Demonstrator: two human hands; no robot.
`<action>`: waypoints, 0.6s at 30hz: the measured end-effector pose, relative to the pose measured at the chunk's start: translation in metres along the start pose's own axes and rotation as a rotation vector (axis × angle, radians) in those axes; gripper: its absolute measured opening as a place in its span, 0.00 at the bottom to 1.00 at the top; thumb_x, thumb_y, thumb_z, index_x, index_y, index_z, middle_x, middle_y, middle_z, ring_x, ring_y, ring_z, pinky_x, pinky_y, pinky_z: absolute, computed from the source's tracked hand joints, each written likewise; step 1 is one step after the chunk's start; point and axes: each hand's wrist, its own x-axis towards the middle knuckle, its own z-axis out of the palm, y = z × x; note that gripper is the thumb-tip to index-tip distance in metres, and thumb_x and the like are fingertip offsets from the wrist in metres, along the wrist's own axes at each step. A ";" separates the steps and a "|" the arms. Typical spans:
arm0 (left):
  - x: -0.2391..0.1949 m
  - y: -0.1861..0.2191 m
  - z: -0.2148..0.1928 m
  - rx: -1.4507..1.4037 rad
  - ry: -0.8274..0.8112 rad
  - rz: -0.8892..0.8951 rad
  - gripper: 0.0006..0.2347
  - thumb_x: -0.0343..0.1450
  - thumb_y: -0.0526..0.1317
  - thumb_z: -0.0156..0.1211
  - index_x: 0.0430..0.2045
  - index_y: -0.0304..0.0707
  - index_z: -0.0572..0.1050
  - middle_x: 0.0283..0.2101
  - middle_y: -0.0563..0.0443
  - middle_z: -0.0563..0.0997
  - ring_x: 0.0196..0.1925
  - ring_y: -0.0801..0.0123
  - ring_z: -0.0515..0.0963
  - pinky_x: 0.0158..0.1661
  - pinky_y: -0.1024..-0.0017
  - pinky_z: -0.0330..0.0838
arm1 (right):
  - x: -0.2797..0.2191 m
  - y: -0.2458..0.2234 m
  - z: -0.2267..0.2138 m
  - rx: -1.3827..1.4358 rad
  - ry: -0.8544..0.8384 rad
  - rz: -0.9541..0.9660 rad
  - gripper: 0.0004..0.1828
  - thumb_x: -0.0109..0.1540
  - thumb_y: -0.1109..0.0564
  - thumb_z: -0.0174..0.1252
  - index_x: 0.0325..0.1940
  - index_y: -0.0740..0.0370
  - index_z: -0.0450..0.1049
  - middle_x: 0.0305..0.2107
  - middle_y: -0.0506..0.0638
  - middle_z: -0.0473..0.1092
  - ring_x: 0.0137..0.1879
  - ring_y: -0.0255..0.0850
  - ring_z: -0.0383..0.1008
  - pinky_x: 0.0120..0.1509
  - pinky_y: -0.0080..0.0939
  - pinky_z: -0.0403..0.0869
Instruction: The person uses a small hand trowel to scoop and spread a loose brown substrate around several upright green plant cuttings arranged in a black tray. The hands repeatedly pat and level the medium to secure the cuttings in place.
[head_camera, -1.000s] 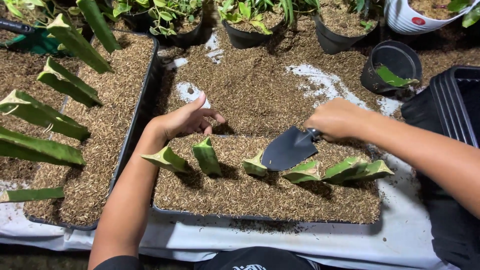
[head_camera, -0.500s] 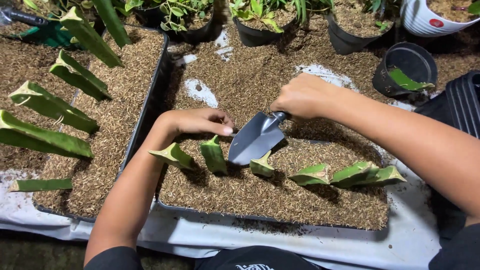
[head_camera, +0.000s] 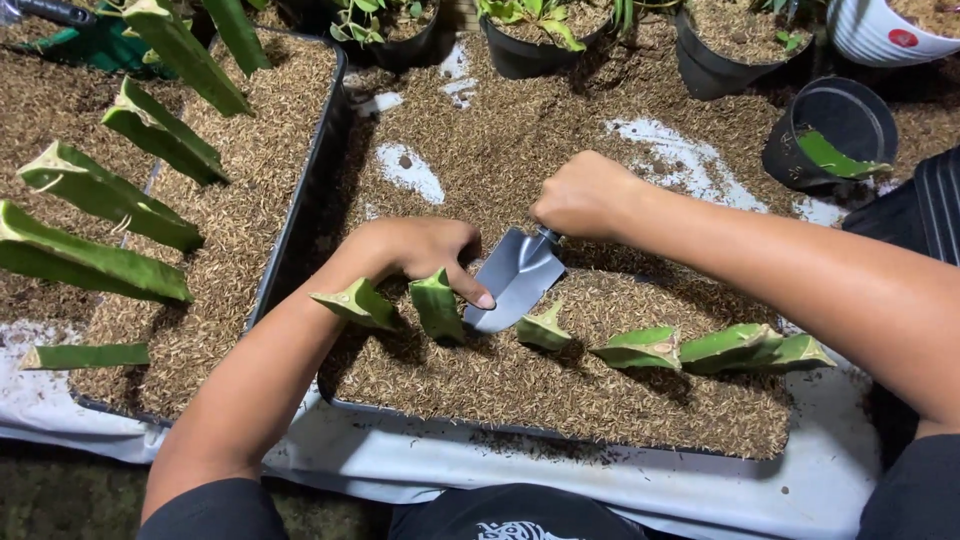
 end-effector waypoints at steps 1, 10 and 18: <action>0.000 0.000 0.001 -0.003 0.002 0.000 0.39 0.53 0.67 0.72 0.51 0.37 0.75 0.48 0.41 0.82 0.54 0.49 0.81 0.53 0.57 0.75 | 0.000 0.000 0.000 -0.002 -0.001 -0.002 0.04 0.63 0.53 0.59 0.36 0.50 0.79 0.28 0.45 0.79 0.39 0.42 0.82 0.48 0.47 0.81; -0.024 0.011 -0.014 0.007 0.002 -0.005 0.42 0.53 0.72 0.66 0.53 0.38 0.75 0.52 0.39 0.81 0.58 0.49 0.79 0.58 0.54 0.73 | -0.012 0.008 -0.039 0.131 -0.093 -0.005 0.06 0.65 0.52 0.59 0.37 0.52 0.80 0.28 0.46 0.79 0.39 0.42 0.81 0.51 0.47 0.80; -0.030 -0.035 -0.017 -0.190 0.099 0.072 0.45 0.61 0.76 0.45 0.50 0.25 0.75 0.48 0.29 0.81 0.53 0.42 0.81 0.55 0.54 0.73 | -0.017 0.016 -0.057 0.356 -0.116 0.123 0.06 0.63 0.52 0.59 0.40 0.53 0.78 0.26 0.49 0.78 0.35 0.43 0.80 0.46 0.40 0.80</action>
